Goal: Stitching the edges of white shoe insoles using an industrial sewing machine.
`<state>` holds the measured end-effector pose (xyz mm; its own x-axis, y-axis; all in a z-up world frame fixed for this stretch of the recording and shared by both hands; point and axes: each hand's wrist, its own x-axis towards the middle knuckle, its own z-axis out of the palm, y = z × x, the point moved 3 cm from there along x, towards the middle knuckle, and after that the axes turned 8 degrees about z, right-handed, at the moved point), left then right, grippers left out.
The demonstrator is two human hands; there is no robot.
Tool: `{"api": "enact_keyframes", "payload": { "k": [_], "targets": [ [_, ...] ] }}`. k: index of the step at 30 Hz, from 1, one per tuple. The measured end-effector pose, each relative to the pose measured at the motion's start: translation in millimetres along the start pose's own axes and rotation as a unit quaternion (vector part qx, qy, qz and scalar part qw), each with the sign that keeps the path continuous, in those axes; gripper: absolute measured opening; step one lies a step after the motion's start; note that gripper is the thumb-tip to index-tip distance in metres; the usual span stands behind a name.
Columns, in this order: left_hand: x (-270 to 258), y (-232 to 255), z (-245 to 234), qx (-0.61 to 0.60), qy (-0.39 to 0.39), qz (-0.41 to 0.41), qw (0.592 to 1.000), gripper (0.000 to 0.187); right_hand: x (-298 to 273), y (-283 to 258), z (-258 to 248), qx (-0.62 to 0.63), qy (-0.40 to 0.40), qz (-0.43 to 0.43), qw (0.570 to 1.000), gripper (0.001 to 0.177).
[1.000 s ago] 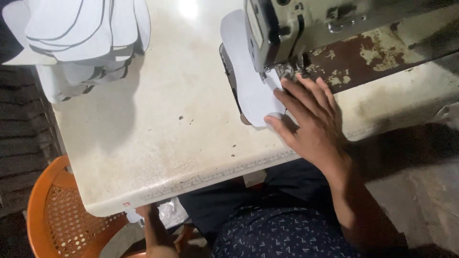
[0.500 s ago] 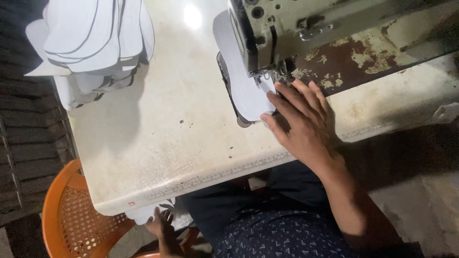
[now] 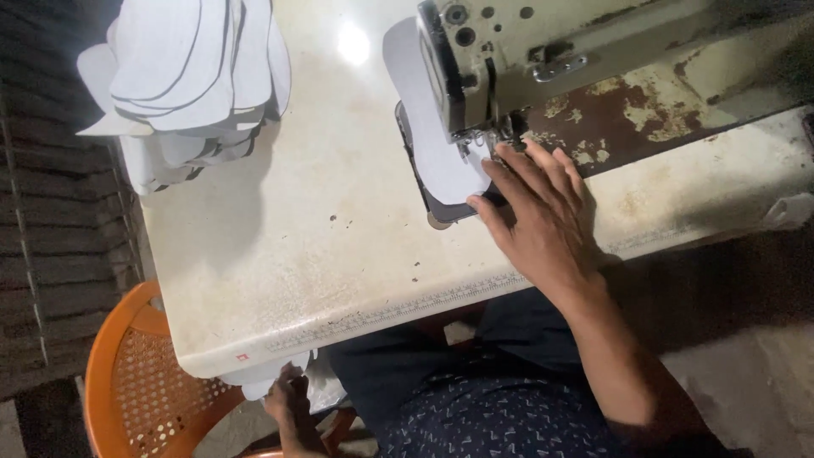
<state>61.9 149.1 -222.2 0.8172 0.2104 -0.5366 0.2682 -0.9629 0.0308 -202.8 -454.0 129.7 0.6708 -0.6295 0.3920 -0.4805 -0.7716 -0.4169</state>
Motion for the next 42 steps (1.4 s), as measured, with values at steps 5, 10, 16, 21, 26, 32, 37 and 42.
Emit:
{"api": "enact_keyframes", "payload": {
  "k": [5,10,16,21,26,32,37,42],
  "targets": [
    [-130.0,57.6,-64.1,-0.614,0.256,-0.133,0.735,0.008,-0.7,0.3,0.4,-0.009,0.009,-0.012,1.0,0.043],
    [-171.6,68.7,-144.3,-0.612,0.393,-0.05,0.685,0.019,-0.8,-0.9,-0.1,-0.021,0.001,-0.011,1.0,0.043],
    [-336.5,183.4,-230.5,0.066,0.606,0.503,0.613,0.029,-1.8,-0.5,0.2,-0.011,0.011,-0.019,1.0,0.04],
    [-335.1,179.5,-204.6,-0.297,0.246,0.234,0.893,0.019,-1.1,-1.9,-4.0,0.002,-0.003,-0.018,1.0,0.043],
    [-407.4,270.8,-126.5,-0.494,-0.035,0.407,0.768,0.021,-4.3,0.7,-4.7,0.009,0.013,-0.07,0.997,0.058],
    [-449.9,320.4,-111.8,-0.533,-0.204,0.427,0.702,0.026,-11.3,5.9,-7.8,0.11,0.001,-0.147,0.983,0.052],
    [-444.5,325.4,-107.7,-0.528,-0.195,0.415,0.715,0.03,-11.6,6.3,-7.2,0.139,0.064,-0.127,0.98,0.042],
    [-440.3,340.6,-122.0,-0.479,-0.22,0.444,0.724,0.04,-11.4,5.8,-3.8,0.129,0.087,-0.155,0.976,0.021]
  ]
}}
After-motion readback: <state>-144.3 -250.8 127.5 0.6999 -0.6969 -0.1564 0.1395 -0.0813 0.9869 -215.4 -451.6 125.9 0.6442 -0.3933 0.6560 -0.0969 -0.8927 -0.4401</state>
